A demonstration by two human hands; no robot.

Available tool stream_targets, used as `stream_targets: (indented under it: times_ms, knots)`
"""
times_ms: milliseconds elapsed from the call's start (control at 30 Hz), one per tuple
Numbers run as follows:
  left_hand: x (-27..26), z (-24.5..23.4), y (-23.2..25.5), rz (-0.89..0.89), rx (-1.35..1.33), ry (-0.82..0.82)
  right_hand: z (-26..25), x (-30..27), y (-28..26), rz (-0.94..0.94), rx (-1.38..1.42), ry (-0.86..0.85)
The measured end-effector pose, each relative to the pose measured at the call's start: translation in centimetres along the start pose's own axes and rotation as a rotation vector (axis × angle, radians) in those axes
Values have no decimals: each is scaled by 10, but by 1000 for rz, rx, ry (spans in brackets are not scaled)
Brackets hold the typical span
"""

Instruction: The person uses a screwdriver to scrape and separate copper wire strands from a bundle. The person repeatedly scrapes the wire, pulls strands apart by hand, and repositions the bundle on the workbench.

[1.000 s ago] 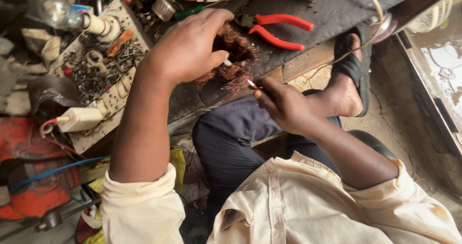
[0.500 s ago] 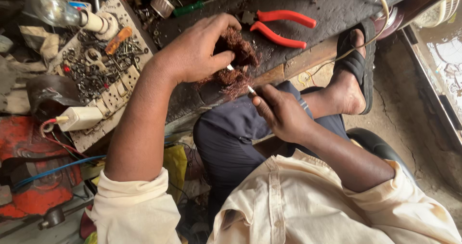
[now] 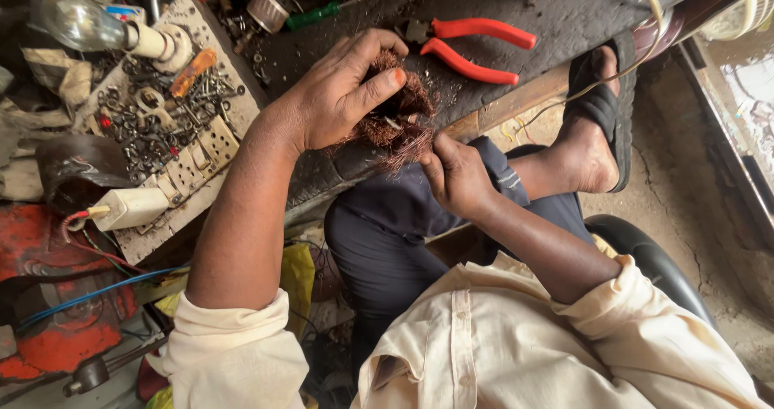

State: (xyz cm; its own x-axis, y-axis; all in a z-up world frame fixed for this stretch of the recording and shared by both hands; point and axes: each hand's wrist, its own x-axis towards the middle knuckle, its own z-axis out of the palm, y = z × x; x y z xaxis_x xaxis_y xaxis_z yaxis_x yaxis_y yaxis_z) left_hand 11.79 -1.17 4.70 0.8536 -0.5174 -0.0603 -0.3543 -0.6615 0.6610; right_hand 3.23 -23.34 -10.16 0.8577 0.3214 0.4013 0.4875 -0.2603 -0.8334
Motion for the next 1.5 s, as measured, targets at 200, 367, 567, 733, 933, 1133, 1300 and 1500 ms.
stream_targets:
  times_ms: [200, 367, 567, 733, 933, 1133, 1300, 1500]
  knots:
    - [-2, -1, -4, 46, -11, 9, 20, -8, 3, 212, 468, -38]
    - [-1, 1, -5, 109, 35, 34, 28, -13, 4, 360, 847, -90]
    - [-1, 6, -10, 70, 51, 16, -5, 8, -38, 395, 553, -93]
    - [3, -2, -11, 105, 38, -27, -6, 13, -35, 351, 307, -21]
    - [6, -8, -8, 101, -60, -107, -3, 10, 3, 69, 249, 10]
    - [4, -1, -16, 152, -111, -86, -6, 8, 18, 232, 503, -49]
    - [6, -6, -16, 139, -136, -100, -11, 11, 16, 169, 450, -66]
    - [27, 0, 11, -35, 400, -93, -7, 13, 12, 207, 439, -14]
